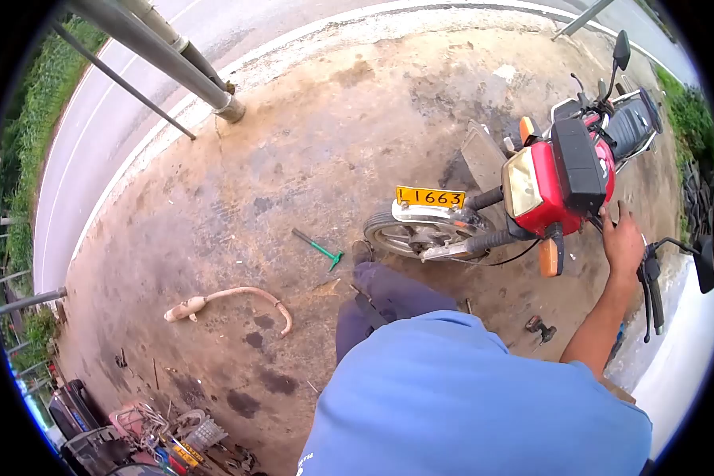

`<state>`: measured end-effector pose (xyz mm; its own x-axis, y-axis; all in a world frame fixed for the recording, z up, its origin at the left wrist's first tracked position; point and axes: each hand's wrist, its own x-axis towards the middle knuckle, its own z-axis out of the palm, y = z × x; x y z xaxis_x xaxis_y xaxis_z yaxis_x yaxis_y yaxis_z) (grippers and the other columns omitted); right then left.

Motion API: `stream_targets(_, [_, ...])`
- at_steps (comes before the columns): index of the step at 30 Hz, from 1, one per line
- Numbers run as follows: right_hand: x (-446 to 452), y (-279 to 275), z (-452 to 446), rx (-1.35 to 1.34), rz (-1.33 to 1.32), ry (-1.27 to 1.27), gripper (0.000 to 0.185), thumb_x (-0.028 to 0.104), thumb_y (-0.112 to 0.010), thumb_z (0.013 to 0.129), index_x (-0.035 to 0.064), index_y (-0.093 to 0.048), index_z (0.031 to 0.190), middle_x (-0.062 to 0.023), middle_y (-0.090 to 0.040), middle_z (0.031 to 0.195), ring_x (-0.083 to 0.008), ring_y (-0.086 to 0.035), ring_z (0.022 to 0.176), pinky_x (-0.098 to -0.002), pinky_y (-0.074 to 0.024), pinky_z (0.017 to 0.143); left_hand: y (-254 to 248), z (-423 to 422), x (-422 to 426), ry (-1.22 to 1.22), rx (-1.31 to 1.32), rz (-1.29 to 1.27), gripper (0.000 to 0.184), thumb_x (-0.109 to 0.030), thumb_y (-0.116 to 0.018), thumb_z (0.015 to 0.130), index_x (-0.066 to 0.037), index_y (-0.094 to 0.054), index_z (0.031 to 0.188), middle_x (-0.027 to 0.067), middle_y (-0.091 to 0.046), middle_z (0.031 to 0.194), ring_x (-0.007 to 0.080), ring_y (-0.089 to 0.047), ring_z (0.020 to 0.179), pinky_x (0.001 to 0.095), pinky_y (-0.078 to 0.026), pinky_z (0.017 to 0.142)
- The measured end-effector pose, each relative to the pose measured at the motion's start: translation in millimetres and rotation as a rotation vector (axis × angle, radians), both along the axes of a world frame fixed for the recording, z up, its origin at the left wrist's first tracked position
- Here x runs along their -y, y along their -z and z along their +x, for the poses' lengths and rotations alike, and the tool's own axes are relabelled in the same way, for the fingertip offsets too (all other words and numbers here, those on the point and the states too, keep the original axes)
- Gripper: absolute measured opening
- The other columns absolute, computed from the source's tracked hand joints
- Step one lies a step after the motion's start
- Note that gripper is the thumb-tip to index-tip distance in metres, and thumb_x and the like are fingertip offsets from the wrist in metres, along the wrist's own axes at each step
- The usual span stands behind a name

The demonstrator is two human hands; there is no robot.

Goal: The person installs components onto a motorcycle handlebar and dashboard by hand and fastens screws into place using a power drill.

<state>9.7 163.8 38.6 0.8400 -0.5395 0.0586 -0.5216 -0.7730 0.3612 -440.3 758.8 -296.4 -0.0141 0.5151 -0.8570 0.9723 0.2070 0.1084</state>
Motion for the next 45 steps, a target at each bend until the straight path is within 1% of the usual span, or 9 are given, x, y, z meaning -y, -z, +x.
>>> stream_targets(3, [14.5, 10.9, -7.6, -0.023, -0.098, -0.072, 0.05, 0.043, -0.072, 0.09, 0.0085, -0.068, 0.125, -0.0179, -0.07, 0.111, -0.0379, -0.069, 0.1, -0.0495, -0.0545, 0.084, -5.3, 47.9, -19.3, 0.135, -0.049, -0.067, 0.038, -0.007, -0.085, 0.067, -0.001, -0.065, 0.1, 0.0105, -0.07, 0.089, 0.0231, -0.068, 0.077, 0.0386, -0.056, 0.07])
stream_targets(6, [2.5, 1.4, -0.7, -0.053, -0.075, -0.065, 0.051, 0.044, -0.072, 0.089, 0.0068, -0.069, 0.124, -0.0179, -0.071, 0.109, -0.0378, -0.068, 0.1, -0.0492, -0.0539, 0.085, -5.3, 117.2, -58.8, 0.27, -0.042, -0.078, 0.039, -0.009, -0.085, 0.066, -0.001, -0.066, 0.099, 0.0109, -0.07, 0.089, 0.0231, -0.068, 0.077, 0.0387, -0.056, 0.071])
stream_targets(11, [-3.7, 12.7, 17.1, 0.015, -0.048, -0.032, 0.055, 0.042, -0.07, 0.092, 0.0065, -0.064, 0.133, -0.02, -0.066, 0.127, -0.0394, -0.062, 0.116, -0.0474, -0.044, 0.104, -7.5, 285.1, -146.3, 0.539, -0.013, -0.021, 0.04, -0.011, -0.085, 0.065, -0.002, -0.066, 0.098, 0.0117, -0.069, 0.09, 0.0232, -0.068, 0.078, 0.0388, -0.056, 0.072])
stream_targets(16, [-41.4, 25.9, 54.7, 0.208, 0.268, 0.047, 0.055, 0.025, -0.061, 0.099, 0.0058, -0.048, 0.149, -0.0239, -0.048, 0.15, -0.0429, -0.045, 0.137, -0.0481, -0.0346, 0.116, 13.7, 502.8, -229.0, 0.745, 0.166, 0.138, 0.046, -0.012, -0.085, 0.064, -0.001, -0.062, 0.102, 0.0115, -0.068, 0.089, 0.0245, -0.067, 0.078, 0.0397, -0.056, 0.071])
stream_targets(19, [-73.5, 39.8, 86.2, 0.317, 0.19, 0.094, 0.054, 0.026, -0.06, 0.1, 0.0053, -0.048, 0.149, -0.0242, -0.047, 0.151, -0.0431, -0.044, 0.138, -0.0473, -0.0339, 0.117, 20.8, 632.2, -242.4, 0.908, 0.255, 0.17, 0.047, -0.016, -0.086, 0.064, -0.003, -0.061, 0.103, 0.0131, -0.069, 0.092, 0.0265, -0.068, 0.081, 0.0405, -0.055, 0.076])
stream_targets(24, [-88.7, 76.1, 149.3, 0.118, -0.045, 0.307, 0.073, 0.047, -0.063, 0.098, 0.0033, -0.043, 0.153, -0.0292, -0.043, 0.152, -0.049, -0.038, 0.142, -0.0519, -0.0304, 0.119, 30.5, 779.2, -243.0, 0.964, 0.31, 0.118, 0.043, -0.016, -0.084, 0.07, -0.002, -0.061, 0.104, 0.0114, -0.068, 0.091, 0.0241, -0.065, 0.08, 0.0398, -0.054, 0.076])
stream_targets(31, [-53.3, 112.3, 174.9, 0.134, -0.289, 0.701, 0.082, 0.075, -0.045, 0.095, 0.0183, -0.045, 0.154, -0.024, -0.05, 0.147, -0.0462, -0.043, 0.137, -0.0632, -0.0369, 0.109, 55.7, 869.9, -212.6, 1.045, 0.211, 0.008, 0.041, -0.014, -0.083, 0.069, -0.002, -0.061, 0.101, 0.01, -0.067, 0.089, 0.0218, -0.064, 0.078, 0.0376, -0.054, 0.073])
stream_targets(38, [-36.1, 127.6, 178.6, 0.285, -0.537, 0.668, 0.067, 0.065, -0.045, 0.1, 0.0099, -0.062, 0.134, -0.019, -0.063, 0.129, -0.0412, -0.056, 0.122, -0.0525, -0.0442, 0.102, 65.1, 897.2, -174.8, 1.19, -0.018, -0.106, 0.043, -0.008, -0.084, 0.064, -0.002, -0.06, 0.099, 0.01, -0.067, 0.088, 0.0223, -0.065, 0.078, 0.0387, -0.055, 0.072])
stream_targets(45, [-10.3, 119.3, 124.3, 0.447, -0.397, 0.515, 0.052, 0.045, -0.047, 0.107, -0.0005, -0.061, 0.128, -0.0219, -0.062, 0.128, -0.0411, -0.056, 0.12, -0.0492, -0.0414, 0.105, 58.7, 934.2, -125.1, 1.154, -0.008, -0.114, 0.041, -0.007, -0.083, 0.068, -0.003, -0.061, 0.102, 0.0074, -0.066, 0.088, 0.0211, -0.065, 0.079, 0.038, -0.055, 0.076])
